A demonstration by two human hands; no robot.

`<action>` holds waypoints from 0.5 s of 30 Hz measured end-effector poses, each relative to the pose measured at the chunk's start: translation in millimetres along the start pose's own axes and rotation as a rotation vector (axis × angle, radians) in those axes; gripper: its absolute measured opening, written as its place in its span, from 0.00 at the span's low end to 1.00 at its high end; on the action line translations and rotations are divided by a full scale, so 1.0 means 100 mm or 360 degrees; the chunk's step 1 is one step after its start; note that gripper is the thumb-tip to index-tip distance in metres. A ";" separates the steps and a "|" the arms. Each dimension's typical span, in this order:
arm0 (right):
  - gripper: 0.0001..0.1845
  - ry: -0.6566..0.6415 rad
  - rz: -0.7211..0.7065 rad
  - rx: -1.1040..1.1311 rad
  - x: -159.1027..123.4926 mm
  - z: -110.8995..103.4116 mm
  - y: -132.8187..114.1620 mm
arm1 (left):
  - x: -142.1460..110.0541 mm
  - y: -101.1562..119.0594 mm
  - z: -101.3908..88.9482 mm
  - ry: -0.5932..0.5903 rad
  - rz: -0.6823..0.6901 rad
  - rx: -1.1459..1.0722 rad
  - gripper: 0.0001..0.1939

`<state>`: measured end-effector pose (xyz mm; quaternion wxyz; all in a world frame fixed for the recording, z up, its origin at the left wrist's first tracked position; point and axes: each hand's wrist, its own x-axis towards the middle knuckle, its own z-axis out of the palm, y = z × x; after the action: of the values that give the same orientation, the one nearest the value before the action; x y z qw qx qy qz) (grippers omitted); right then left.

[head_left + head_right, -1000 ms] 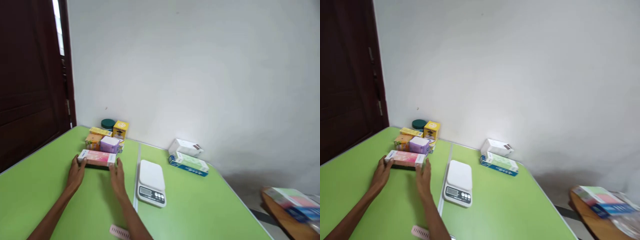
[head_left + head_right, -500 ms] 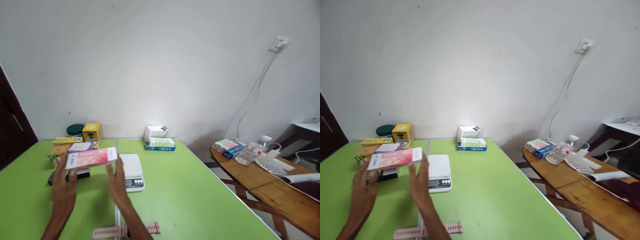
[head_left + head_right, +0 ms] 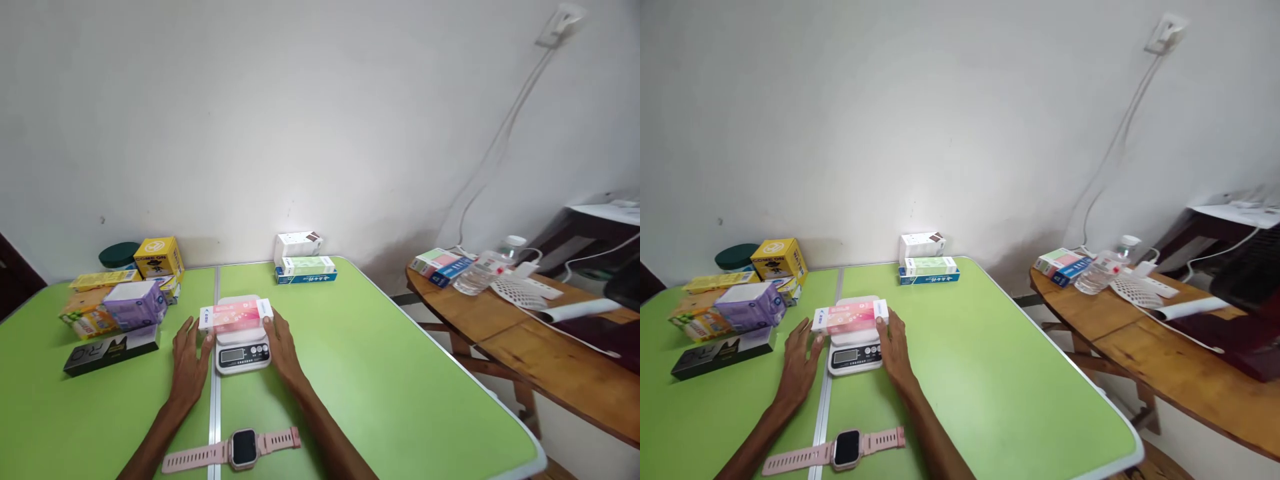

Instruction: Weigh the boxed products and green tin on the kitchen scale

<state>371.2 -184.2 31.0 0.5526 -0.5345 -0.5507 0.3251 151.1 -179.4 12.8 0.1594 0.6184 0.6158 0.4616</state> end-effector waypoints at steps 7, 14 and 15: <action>0.42 -0.0014 0.0304 -0.0030 0.16 -0.26 0.17 | 0.03 -0.14 -0.02 -0.0053 -0.0268 -0.0206 0.35; 0.36 0.0056 0.0050 -0.0091 0.53 -0.49 -0.19 | 0.04 -0.03 -0.05 -0.0197 -0.0220 -0.0372 0.38; 0.36 0.0034 0.0070 -0.0067 0.52 -0.48 -0.20 | 0.05 -0.01 -0.06 -0.0216 -0.0209 -0.0364 0.39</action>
<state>421.8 -150.2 71.8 0.5399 -0.5614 -0.5395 0.3197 144.8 -176.4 16.9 0.3000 0.5843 0.5862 0.4744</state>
